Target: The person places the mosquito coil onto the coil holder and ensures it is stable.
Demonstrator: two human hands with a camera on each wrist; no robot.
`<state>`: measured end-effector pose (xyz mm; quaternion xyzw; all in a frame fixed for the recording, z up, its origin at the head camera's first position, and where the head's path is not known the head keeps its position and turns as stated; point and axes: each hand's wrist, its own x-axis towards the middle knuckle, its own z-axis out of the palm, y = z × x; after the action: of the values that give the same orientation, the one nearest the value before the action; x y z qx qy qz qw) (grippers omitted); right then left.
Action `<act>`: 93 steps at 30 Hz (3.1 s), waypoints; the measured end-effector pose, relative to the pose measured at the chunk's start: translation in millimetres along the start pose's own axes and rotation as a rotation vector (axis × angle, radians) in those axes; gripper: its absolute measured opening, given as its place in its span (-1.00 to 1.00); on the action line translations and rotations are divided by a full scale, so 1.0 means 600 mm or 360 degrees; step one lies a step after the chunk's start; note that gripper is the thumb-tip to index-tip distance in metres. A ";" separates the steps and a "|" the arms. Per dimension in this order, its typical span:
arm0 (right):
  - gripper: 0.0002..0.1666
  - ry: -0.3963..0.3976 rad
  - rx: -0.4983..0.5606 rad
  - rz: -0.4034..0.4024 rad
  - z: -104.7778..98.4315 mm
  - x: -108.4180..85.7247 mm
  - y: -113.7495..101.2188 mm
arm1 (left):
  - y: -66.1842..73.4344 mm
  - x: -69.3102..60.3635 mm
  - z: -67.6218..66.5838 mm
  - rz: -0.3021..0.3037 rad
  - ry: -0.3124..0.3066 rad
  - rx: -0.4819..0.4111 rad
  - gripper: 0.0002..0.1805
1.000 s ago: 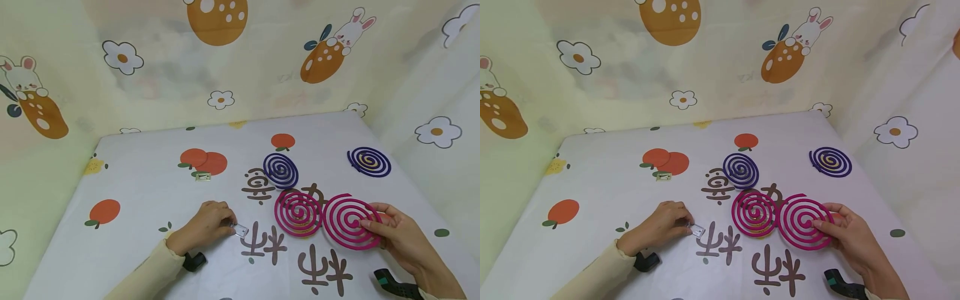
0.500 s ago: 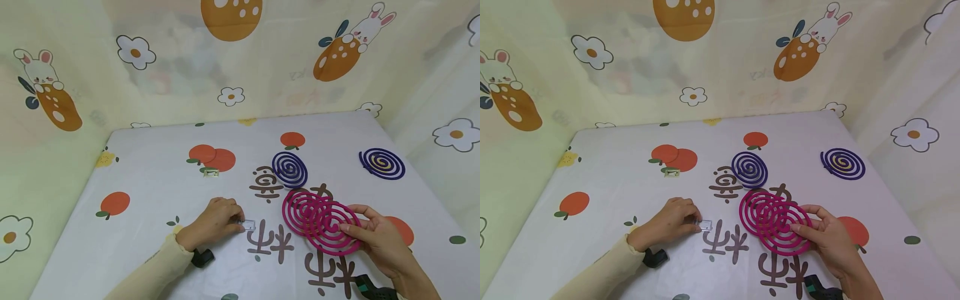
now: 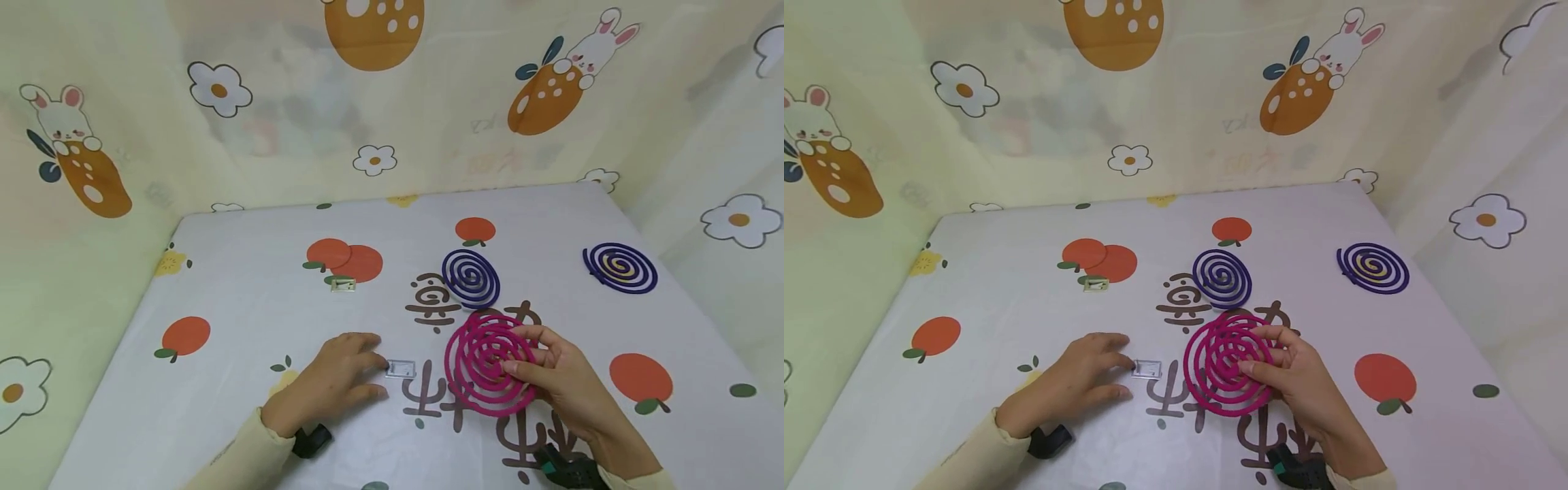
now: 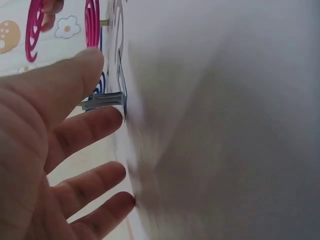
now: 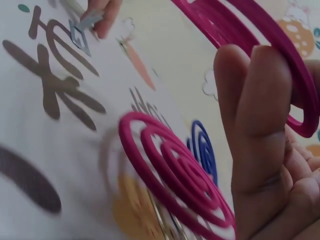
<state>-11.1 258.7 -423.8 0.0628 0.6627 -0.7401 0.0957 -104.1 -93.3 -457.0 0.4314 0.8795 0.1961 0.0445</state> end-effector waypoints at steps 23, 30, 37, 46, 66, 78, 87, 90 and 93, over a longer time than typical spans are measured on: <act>-0.28 -0.0156 -0.0159 0.0109 0.096 0.085 -0.005 | 0.020 -0.031 0.006 -0.0246 -0.0289 -0.0021 -0.27; -0.31 -0.0199 -0.0219 0.0133 0.115 0.103 -0.003 | 0.027 -0.035 0.007 -0.0260 -0.0277 0.0026 -0.21; -0.31 -0.0243 -0.0251 0.0149 0.134 0.117 0.005 | 0.028 -0.040 0.016 -0.0283 -0.0263 0.0040 -0.15; -0.35 -0.0309 -0.0144 0.0180 0.145 0.129 0.023 | 0.034 -0.042 0.020 -0.0307 -0.0265 0.0069 -0.12; -0.38 -0.0322 -0.0087 0.0255 0.158 0.148 0.041 | 0.036 -0.044 0.018 -0.0335 -0.0305 0.0017 -0.08; -0.36 -0.0363 -0.0077 0.0235 0.163 0.149 0.044 | 0.037 -0.044 0.017 -0.0343 -0.0337 0.0057 -0.09; -0.36 -0.0334 -0.0105 0.0226 0.166 0.149 0.043 | 0.038 -0.042 0.017 -0.0370 -0.0363 0.0067 -0.07; -0.35 -0.0339 -0.0092 0.0216 0.168 0.149 0.043 | 0.038 -0.043 0.017 -0.0366 -0.0361 0.0067 -0.08; -0.34 -0.0342 -0.0079 0.0216 0.170 0.148 0.042 | 0.038 -0.044 0.017 -0.0353 -0.0350 0.0066 -0.08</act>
<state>-88.6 149.9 -456.4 0.0254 0.6610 -0.7177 0.2175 -68.4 -97.9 -460.2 0.3512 0.9155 0.1233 0.1530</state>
